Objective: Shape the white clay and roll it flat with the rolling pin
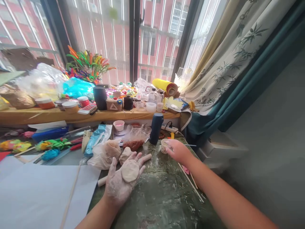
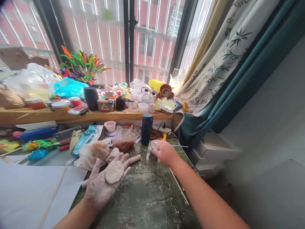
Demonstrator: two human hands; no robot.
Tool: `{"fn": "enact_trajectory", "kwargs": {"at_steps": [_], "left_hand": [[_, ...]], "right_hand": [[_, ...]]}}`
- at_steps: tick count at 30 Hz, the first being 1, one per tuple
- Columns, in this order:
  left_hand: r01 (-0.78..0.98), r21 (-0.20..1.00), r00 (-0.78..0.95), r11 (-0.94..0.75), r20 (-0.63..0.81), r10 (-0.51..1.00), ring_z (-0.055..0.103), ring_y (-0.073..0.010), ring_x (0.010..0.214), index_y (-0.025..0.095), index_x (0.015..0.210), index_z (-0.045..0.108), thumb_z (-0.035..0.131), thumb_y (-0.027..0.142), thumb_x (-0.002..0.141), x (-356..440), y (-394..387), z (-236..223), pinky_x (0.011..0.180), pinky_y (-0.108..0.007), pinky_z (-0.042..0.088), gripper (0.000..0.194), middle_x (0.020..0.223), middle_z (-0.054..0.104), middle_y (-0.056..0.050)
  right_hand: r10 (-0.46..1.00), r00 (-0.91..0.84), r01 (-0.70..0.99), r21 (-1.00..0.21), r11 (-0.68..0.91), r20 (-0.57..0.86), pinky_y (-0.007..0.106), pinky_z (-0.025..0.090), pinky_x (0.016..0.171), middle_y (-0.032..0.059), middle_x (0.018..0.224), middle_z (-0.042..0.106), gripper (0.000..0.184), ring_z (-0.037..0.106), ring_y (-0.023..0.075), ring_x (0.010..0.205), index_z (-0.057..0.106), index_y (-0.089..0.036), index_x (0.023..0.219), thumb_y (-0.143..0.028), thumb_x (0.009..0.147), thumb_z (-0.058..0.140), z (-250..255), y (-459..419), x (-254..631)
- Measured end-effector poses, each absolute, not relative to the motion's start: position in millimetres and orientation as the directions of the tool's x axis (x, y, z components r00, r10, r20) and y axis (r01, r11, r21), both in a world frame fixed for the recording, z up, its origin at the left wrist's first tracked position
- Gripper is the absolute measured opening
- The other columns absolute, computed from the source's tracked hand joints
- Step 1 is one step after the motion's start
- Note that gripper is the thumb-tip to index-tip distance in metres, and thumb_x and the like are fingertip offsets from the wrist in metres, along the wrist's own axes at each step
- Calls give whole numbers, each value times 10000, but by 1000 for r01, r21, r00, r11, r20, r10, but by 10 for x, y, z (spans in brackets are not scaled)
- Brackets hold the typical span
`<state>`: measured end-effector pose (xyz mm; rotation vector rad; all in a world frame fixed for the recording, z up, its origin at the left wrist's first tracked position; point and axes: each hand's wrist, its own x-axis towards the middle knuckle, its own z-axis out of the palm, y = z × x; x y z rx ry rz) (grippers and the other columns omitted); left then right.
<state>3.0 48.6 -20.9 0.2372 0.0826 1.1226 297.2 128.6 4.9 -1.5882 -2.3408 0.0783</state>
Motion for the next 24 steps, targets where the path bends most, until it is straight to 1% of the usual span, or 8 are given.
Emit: {"fn": "enact_trajectory", "kwargs": {"at_steps": [4,7,11,13,15,17,22,24], "left_hand": [[-866,226,478,446,111,872,234,-366,1525,79,1486,477,350,733,955,-43,529,-216,1263,-528,164,852,1596,397,-185],[-869,212,479,447,133,868,211,-359,1533,94,1527,414,346,732,955,-69,544,-235,1265,-534,141,859,1608,380,-184],[-873,212,467,439,105,878,236,-373,1525,79,1534,394,333,719,966,-60,528,-236,1253,-540,200,857,1601,387,-203],[-877,215,451,429,64,890,274,-383,1512,70,1535,387,349,702,973,-44,516,-218,1236,-547,251,846,1592,400,-217],[-884,215,428,415,17,904,328,-391,1490,70,1531,390,374,677,980,-24,509,-191,1214,-549,303,821,1575,425,-228],[-895,214,395,391,-26,918,396,-391,1457,82,1513,421,396,657,983,-5,511,-163,1194,-540,346,782,1546,472,-224],[-927,238,280,291,-77,957,527,-371,1368,121,1461,497,458,573,993,15,530,-119,1163,-531,398,652,1453,585,-204],[-917,257,292,306,-93,952,535,-365,1363,127,1449,511,452,578,994,32,526,-125,1149,-532,414,643,1434,603,-199]], "right_hand": [[921,-385,908,-155,389,54,375,514,912,117,989,739,245,683,261,981,730,-157,935,-343,972,576,50,1608,2862],[934,-354,931,-110,348,-40,413,551,895,98,1125,694,238,673,238,1001,687,-154,1093,-354,996,602,-7,1707,2792],[939,-330,943,-87,322,-97,450,576,893,91,1301,611,348,654,236,1070,585,-191,1297,-353,993,633,-13,1755,2770],[942,-328,943,-94,320,-76,424,567,881,88,1208,656,283,664,226,1016,644,-171,1192,-362,983,642,30,1762,2772],[951,-309,946,-110,306,-9,369,535,858,91,1044,700,236,661,218,945,699,-149,980,-378,968,643,95,1753,2786],[962,-256,955,-134,266,93,329,493,816,103,930,701,299,641,224,908,686,-145,835,-381,985,579,164,1701,2801],[960,-131,953,-235,191,247,276,432,615,51,740,642,508,586,189,696,629,-164,819,-402,1071,257,132,1093,2643],[947,-229,911,-293,291,227,247,432,585,0,666,617,472,565,156,621,606,-196,748,-476,1048,372,-20,637,2472]]}}
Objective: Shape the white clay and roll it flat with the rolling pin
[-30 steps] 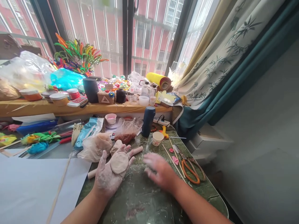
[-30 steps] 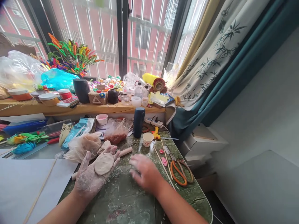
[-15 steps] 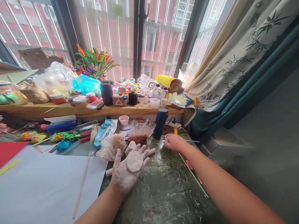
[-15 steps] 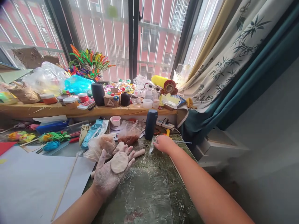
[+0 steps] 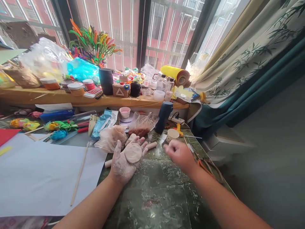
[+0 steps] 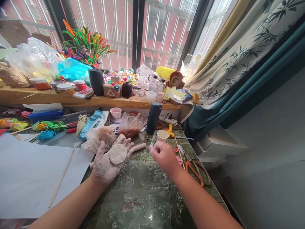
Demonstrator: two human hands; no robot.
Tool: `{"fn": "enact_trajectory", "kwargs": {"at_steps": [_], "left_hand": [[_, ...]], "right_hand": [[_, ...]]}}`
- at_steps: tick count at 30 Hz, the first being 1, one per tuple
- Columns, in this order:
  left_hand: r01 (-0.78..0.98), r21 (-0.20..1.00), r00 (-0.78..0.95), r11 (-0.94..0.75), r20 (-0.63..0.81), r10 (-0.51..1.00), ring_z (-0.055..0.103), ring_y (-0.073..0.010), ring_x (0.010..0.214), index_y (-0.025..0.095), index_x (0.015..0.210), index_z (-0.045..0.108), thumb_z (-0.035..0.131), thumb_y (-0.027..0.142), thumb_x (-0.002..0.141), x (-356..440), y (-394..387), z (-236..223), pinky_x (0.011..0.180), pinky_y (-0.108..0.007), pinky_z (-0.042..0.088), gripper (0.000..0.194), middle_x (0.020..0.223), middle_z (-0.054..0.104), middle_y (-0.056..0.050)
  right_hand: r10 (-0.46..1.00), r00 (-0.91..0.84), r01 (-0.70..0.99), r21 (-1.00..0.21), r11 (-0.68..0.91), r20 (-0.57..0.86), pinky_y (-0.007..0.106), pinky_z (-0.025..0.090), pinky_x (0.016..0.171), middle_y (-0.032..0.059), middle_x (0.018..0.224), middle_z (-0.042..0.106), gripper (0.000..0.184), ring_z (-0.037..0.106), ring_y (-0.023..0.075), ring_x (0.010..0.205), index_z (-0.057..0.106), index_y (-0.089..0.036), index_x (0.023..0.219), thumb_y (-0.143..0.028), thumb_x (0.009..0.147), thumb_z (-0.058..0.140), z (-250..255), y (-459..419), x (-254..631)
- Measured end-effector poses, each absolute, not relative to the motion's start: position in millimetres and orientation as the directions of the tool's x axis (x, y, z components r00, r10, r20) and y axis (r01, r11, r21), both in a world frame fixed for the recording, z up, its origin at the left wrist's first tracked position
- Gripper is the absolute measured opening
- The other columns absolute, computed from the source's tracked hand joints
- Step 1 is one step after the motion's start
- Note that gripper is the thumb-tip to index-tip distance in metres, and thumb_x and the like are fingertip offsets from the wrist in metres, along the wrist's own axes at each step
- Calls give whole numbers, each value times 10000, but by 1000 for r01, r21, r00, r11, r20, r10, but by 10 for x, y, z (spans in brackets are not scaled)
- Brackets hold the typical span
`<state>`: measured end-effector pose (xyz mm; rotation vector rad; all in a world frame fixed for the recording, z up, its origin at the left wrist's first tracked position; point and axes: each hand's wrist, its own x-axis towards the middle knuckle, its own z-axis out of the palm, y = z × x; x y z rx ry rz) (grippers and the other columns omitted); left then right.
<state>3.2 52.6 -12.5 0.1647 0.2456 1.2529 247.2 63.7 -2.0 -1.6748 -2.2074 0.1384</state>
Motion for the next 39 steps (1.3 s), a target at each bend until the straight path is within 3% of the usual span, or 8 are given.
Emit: {"fn": "enact_trajectory", "kwargs": {"at_steps": [4,9,12,17,22,27,33,39], "left_hand": [[-865,335,321,373,-202,925,565,-374,1329,81,1387,558,434,581,1004,131,498,-203,1090,-515,472,641,1423,600,-233],[-797,438,309,415,-295,904,649,-368,1217,45,1291,614,440,557,1013,262,510,-334,1010,-483,529,608,1412,589,-287],[-785,475,284,398,-294,912,664,-348,1194,56,1282,622,412,542,1026,276,542,-356,991,-468,541,588,1390,613,-273],[-786,489,255,379,-302,919,662,-337,1201,70,1264,638,401,532,1033,264,554,-334,1021,-473,525,568,1357,645,-249],[-780,510,258,363,-265,929,674,-324,1184,83,1217,677,420,518,1031,286,533,-325,999,-450,536,539,1302,686,-232],[-820,490,197,297,-245,949,630,-324,1256,90,1196,692,418,483,1041,265,553,-329,1033,-434,514,503,1266,710,-204],[-825,471,201,312,-271,941,613,-325,1275,99,1137,711,431,493,1035,248,571,-288,1040,-442,516,493,1261,715,-181],[-806,509,190,302,-260,947,631,-339,1252,95,1186,698,426,524,1027,232,549,-261,1030,-451,525,533,1272,707,-197]], "right_hand": [[710,-668,568,-463,681,225,348,506,932,115,1075,748,361,665,236,1028,718,-171,1043,-434,1016,473,-394,-188,2203],[695,-716,633,-479,607,-64,504,209,1246,148,1629,324,724,263,311,1520,360,-147,1566,-551,984,511,-471,-340,2266],[751,-646,711,-463,529,-136,550,112,1260,177,1668,136,836,98,332,1556,214,-113,1607,-562,973,523,-401,-281,2257],[470,-871,454,-593,665,-139,472,55,1278,108,1665,191,723,121,263,1557,226,-172,1610,-556,1028,418,-435,-361,2226],[757,-628,736,-456,501,-181,544,75,1264,188,1664,99,884,62,344,1553,203,-86,1606,-619,965,499,-318,-253,2196],[495,-868,461,-422,780,-35,527,191,1254,86,1649,195,670,188,291,1542,179,-221,1621,-448,1047,442,-583,-469,2135],[619,-782,593,-227,773,65,559,279,1216,161,1611,236,729,271,341,1507,16,-173,1628,-242,1046,449,-1134,-730,2451],[518,-846,513,-464,723,-127,547,120,1260,112,1670,133,899,150,322,1545,78,-211,1627,-566,960,565,-551,-289,2591]]}}
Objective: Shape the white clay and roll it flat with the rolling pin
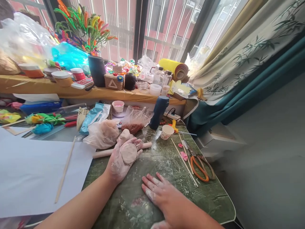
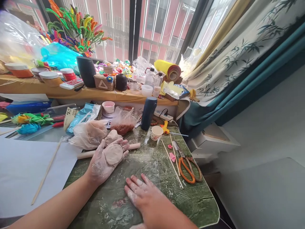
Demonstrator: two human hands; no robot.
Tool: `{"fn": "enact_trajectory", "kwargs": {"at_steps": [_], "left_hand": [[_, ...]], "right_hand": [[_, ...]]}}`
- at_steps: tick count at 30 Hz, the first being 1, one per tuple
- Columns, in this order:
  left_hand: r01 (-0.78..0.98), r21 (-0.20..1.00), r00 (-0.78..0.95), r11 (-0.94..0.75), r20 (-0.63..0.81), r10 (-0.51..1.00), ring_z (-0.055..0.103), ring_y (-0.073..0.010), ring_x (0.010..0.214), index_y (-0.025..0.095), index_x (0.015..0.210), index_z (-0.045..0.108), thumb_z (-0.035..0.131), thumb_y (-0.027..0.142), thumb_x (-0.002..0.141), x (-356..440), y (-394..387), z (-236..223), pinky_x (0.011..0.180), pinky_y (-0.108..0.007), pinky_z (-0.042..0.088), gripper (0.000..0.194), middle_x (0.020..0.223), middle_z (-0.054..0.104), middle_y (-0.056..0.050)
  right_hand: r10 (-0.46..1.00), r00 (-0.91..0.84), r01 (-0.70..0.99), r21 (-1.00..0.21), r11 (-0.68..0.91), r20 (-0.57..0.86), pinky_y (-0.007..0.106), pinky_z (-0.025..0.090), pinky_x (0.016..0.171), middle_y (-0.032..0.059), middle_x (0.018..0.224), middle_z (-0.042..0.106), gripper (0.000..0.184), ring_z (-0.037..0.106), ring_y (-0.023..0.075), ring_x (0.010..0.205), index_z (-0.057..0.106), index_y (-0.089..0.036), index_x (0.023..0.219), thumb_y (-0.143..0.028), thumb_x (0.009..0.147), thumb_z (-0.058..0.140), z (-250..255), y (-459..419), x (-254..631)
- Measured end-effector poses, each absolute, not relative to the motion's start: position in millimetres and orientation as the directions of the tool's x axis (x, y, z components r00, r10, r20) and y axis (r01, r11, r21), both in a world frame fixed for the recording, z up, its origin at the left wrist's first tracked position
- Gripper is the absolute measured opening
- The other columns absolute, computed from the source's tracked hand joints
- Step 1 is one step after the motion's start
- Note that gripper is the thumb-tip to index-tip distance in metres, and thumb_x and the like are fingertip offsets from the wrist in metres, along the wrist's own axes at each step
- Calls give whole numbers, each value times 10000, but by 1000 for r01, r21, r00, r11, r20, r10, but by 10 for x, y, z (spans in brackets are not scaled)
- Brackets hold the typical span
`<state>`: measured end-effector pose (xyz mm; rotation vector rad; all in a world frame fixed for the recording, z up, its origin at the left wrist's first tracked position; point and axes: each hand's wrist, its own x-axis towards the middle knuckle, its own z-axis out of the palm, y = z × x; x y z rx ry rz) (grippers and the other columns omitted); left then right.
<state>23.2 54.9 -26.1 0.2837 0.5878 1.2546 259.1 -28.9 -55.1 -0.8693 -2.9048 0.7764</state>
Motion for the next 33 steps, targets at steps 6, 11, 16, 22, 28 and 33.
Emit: {"fn": "enact_trajectory", "kwargs": {"at_steps": [6,11,16,22,28,33], "left_hand": [[-761,570,195,310,-254,947,670,-330,1195,94,1190,699,424,499,1033,233,570,-310,1002,-458,545,514,1285,700,-214],[-772,555,201,309,-248,948,673,-334,1189,98,1174,703,452,488,1029,245,582,-316,991,-458,546,487,1247,719,-205],[-759,567,214,319,-245,945,684,-328,1167,99,1159,706,435,472,1037,241,593,-322,975,-451,554,477,1231,727,-195],[-752,580,217,314,-232,948,668,-335,1196,80,1184,694,428,479,1038,240,588,-313,1001,-460,539,501,1278,701,-219],[-759,584,204,288,-206,957,661,-338,1209,92,1193,693,441,515,1023,223,561,-307,1013,-464,529,521,1275,703,-219],[-783,561,183,268,-203,962,657,-320,1222,110,1188,696,428,512,1028,208,553,-300,1048,-455,509,508,1275,709,-195]], "right_hand": [[670,-724,651,-482,586,-164,562,119,1254,152,1670,88,899,81,345,1552,125,-158,1622,-616,959,523,-403,-206,2436],[648,-745,632,-479,609,-158,549,175,1250,138,1650,179,823,169,333,1541,182,-177,1615,-573,977,519,-536,-335,2611],[757,-627,753,-391,529,-183,578,192,1241,164,1656,66,852,83,362,1547,103,-121,1614,-517,981,513,-679,-439,2734],[812,-563,795,-371,480,-154,573,190,1241,167,1661,73,891,94,365,1547,122,-112,1619,-580,967,510,-646,-302,2739],[804,-572,772,-438,461,-162,597,117,1243,144,1677,26,891,17,378,1550,207,-168,1616,-626,934,551,-329,-181,2231],[568,-812,535,-566,627,-138,476,94,1271,108,1659,224,759,173,283,1548,269,-193,1602,-594,990,466,-352,-272,2156]]}}
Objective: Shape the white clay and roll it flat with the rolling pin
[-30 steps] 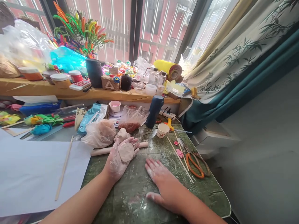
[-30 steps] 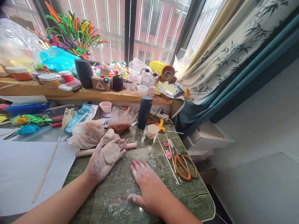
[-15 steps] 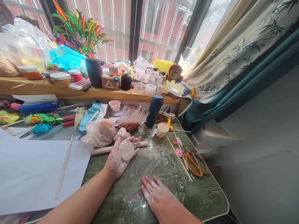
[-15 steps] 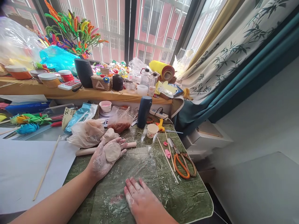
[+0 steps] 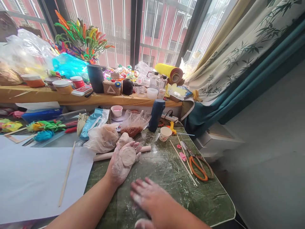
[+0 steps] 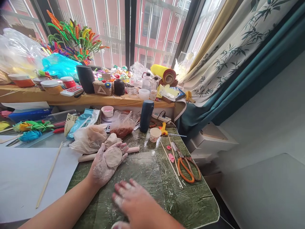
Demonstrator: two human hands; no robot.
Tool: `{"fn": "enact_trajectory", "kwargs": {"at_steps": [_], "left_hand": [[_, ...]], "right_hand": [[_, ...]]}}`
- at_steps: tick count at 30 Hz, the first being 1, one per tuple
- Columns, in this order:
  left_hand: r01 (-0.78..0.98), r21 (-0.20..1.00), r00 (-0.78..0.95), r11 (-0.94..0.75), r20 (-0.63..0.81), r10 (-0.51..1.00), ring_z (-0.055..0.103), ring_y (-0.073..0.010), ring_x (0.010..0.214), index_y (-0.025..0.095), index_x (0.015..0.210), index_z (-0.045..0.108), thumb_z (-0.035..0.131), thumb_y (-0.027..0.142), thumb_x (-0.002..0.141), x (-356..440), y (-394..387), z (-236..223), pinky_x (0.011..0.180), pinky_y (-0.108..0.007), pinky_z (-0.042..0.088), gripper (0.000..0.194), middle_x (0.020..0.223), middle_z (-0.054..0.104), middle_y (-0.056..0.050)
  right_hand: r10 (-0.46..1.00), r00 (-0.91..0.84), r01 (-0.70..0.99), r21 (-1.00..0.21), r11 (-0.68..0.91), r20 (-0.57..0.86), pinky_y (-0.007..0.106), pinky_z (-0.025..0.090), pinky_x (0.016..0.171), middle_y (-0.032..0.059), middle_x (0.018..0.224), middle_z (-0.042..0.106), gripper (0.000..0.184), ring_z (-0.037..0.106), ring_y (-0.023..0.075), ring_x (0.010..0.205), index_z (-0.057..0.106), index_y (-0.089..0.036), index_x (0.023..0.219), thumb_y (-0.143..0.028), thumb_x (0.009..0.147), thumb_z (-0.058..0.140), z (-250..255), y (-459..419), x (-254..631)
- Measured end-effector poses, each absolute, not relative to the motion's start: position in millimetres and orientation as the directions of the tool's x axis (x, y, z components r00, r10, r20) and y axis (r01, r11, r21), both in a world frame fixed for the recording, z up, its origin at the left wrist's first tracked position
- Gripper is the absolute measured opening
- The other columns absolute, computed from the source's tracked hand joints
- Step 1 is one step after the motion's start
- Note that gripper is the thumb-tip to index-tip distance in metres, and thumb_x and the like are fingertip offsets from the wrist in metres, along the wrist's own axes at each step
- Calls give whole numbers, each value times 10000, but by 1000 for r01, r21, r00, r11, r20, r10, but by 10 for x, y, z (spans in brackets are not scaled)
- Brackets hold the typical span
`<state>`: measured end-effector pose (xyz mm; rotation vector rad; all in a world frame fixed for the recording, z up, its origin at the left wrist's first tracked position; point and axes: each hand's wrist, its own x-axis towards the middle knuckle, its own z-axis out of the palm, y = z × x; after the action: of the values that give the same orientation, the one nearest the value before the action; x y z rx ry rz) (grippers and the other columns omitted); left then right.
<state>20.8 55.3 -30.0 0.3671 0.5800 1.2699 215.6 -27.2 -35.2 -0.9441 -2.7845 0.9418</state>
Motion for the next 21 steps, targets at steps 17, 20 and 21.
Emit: {"fn": "enact_trajectory", "kwargs": {"at_steps": [17,20,21], "left_hand": [[-827,464,200,318,-285,937,650,-358,1230,71,1179,689,413,488,1039,192,602,-275,1049,-474,518,519,1291,696,-221],[-850,418,236,322,-243,941,624,-376,1262,55,1204,680,446,491,1026,180,602,-273,1072,-490,499,526,1308,683,-236],[-859,400,249,320,-220,943,612,-383,1274,52,1219,674,452,497,1021,164,601,-275,1080,-499,492,536,1321,675,-238]], "right_hand": [[817,-528,810,-427,403,-230,536,79,1265,180,1670,21,973,25,353,1554,144,-57,1609,-660,938,508,-393,-20,2280],[850,-478,840,-399,367,-223,533,68,1265,188,1673,-19,1032,-10,366,1552,107,-44,1610,-672,915,540,-245,70,2053],[805,-557,790,-430,437,-204,531,62,1266,178,1675,-23,1046,-8,362,1553,89,-66,1616,-674,905,557,-233,44,1960]]}}
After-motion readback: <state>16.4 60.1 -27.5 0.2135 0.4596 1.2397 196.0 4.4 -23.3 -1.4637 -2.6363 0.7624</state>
